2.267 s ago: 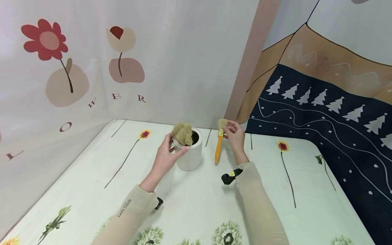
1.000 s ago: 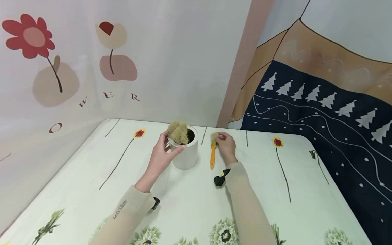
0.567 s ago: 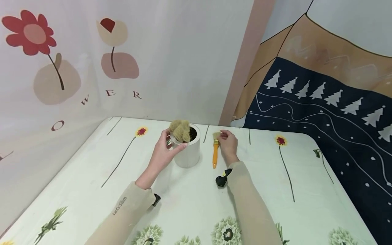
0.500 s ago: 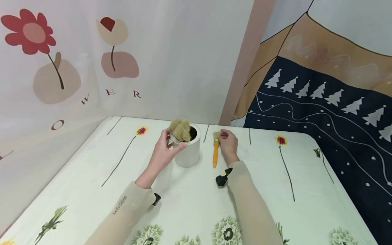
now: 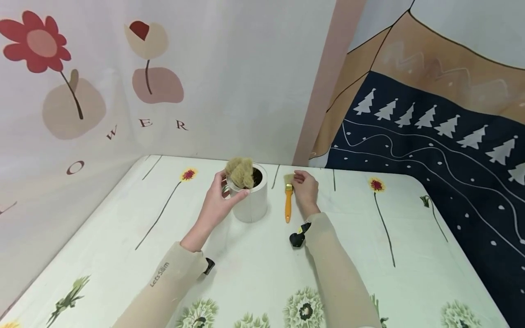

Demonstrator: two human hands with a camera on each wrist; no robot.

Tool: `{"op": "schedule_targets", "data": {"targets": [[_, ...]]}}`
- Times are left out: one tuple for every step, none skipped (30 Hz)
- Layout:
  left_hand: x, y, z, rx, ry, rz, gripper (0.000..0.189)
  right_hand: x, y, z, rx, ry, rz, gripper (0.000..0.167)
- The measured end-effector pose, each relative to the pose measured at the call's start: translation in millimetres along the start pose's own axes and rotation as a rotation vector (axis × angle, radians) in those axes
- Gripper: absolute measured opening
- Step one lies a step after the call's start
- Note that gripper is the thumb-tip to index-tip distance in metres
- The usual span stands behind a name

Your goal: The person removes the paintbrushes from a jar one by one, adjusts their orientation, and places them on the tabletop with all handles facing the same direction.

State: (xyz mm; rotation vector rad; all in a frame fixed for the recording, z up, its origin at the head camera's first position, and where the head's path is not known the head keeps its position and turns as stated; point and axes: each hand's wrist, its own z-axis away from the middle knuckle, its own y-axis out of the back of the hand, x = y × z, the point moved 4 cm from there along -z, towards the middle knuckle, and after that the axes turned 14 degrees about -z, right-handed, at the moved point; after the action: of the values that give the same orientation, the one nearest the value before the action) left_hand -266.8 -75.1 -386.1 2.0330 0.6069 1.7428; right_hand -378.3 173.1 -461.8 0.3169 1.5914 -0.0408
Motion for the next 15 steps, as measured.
{"op": "schedule_targets", "data": {"targets": [[-0.3,0.2,-0.2,0.003,0.001,0.000,0.086,0.0,-0.4,-0.5,-0.005,0.005,0.000,0.037],[-0.5,0.4,-0.3,0.005,0.001,0.001,0.086,-0.3,-0.7,-1.0,-0.012,0.011,0.004,0.038],[-0.4,0.6,-0.4,0.008,-0.001,0.002,0.086,-0.3,-1.1,-1.7,-0.018,0.016,0.003,0.038],[-0.6,0.7,-0.6,0.010,-0.002,0.002,0.086,-0.5,-1.4,-2.2,-0.023,0.021,0.000,0.039],[-0.7,0.7,-0.8,0.012,-0.003,0.000,0.086,-1.0,-1.4,-2.5,-0.025,0.022,-0.003,0.039],[-0.7,0.7,-1.0,0.013,-0.004,0.000,0.086,-1.6,-1.3,-2.5,-0.027,0.021,-0.011,0.039],[-0.8,0.6,-1.3,0.015,-0.004,0.000,0.086,-2.0,-1.0,-2.5,-0.030,0.018,-0.023,0.039],[-0.9,0.4,-1.4,0.016,-0.003,-0.001,0.086,-2.7,-0.4,-2.2,-0.033,0.013,-0.033,0.040],[-1.0,0.2,-1.6,0.016,-0.002,-0.001,0.085,-3.1,0.1,-2.0,-0.037,0.006,-0.045,0.040],[-1.1,0.0,-1.8,0.015,0.001,-0.002,0.086,-3.8,1.1,-1.4,-0.042,0.000,-0.059,0.041],[-0.8,0.0,-1.9,0.014,0.002,-0.001,0.086,-4.2,2.0,-1.0,-0.049,-0.003,-0.071,0.041],[-0.5,-0.1,-1.9,0.013,0.003,-0.001,0.086,-4.5,3.1,-0.6,-0.056,-0.009,-0.082,0.042],[-0.6,-0.3,-1.9,0.011,0.005,-0.002,0.086,-4.6,4.3,-0.2,-0.062,-0.014,-0.085,0.042],[-0.5,-0.6,-1.8,0.007,0.006,-0.003,0.086,-4.8,5.7,0.4,-0.067,-0.018,-0.088,0.043],[-0.3,-0.8,-1.7,0.004,0.006,-0.004,0.087,-5.1,7.0,0.9,-0.072,-0.023,-0.093,0.043]]}}
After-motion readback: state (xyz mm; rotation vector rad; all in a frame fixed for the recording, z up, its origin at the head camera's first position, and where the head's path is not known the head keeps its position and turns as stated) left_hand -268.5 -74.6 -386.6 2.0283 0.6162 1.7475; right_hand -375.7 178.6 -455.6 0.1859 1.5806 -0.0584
